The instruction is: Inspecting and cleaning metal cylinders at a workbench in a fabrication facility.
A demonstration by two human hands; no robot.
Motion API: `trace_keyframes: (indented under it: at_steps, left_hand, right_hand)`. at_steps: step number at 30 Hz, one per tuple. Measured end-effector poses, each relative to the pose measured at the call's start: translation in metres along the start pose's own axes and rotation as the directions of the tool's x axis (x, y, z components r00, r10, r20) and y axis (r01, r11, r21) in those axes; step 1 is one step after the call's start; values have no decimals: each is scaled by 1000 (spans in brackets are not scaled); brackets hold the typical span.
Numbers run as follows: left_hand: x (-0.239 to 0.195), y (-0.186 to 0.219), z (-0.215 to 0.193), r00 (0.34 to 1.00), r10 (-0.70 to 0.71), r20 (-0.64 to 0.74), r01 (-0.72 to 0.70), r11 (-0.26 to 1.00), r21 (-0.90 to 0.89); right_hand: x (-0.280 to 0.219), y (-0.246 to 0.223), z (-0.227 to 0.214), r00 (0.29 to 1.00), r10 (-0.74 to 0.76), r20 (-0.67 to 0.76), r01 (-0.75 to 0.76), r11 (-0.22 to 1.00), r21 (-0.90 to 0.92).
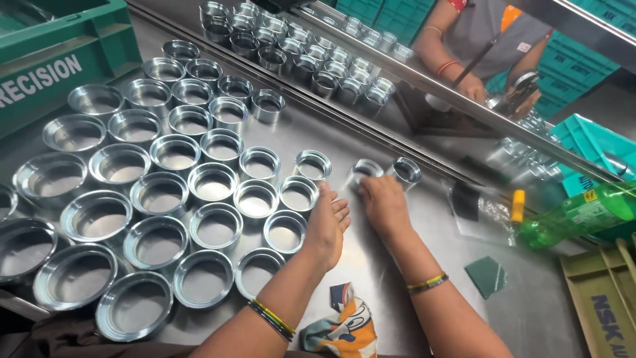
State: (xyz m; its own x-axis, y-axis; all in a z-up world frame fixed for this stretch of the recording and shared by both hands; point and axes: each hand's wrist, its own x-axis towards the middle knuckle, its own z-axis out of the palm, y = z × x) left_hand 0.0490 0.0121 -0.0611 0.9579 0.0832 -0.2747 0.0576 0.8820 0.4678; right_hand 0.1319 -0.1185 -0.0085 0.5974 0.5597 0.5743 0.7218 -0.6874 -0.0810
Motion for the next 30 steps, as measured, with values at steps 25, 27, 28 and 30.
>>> trace_keyframes:
  at_steps: [25, 27, 28, 30]
  left_hand:
    - [-62, 15, 34, 882, 144, 448, -467, 390, 794]
    - [-55, 20, 28, 791, 389, 473, -545, 96, 833]
    - [-59, 26, 31, 793, 387, 470, -540, 92, 836]
    - [-66, 34, 39, 761, 398, 512, -578, 57, 814]
  right_hand:
    - [-33, -40, -46, 696, 528, 486, -356, -334, 873]
    - [-32, -54, -57, 935, 318, 155, -275, 381, 883]
    - [-28, -58, -58, 935, 319, 157, -276, 374, 885]
    - [-24, -63, -63, 967, 208, 148, -248, 632, 734]
